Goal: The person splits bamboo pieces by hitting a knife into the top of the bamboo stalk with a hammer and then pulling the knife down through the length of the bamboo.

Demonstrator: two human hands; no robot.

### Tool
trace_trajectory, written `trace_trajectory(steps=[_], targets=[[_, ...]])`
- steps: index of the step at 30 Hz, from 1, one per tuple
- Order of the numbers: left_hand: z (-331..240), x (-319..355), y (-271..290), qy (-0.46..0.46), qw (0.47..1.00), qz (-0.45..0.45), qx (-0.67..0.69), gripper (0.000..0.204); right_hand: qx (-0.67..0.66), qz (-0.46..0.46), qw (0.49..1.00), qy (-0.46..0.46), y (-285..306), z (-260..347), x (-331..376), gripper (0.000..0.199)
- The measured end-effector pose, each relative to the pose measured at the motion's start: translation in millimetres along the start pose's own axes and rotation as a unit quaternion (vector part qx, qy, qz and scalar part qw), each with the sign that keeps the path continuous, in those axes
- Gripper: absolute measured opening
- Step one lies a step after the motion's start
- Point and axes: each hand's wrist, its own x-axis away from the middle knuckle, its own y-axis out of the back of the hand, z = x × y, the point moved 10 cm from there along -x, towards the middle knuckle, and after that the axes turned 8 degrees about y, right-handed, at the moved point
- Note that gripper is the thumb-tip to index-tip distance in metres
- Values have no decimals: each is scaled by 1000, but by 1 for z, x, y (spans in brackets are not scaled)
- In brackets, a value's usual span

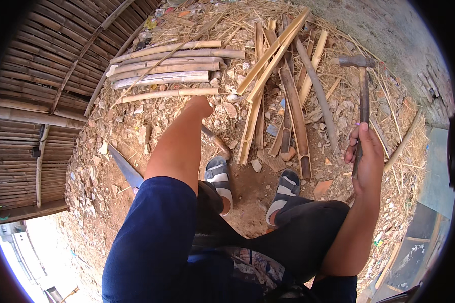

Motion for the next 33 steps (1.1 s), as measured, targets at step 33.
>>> trace_trajectory(steps=[33], targets=[[1, 39, 147, -169, 889, -418, -81, 46, -8, 1, 1000, 15, -23, 6, 2, 38]])
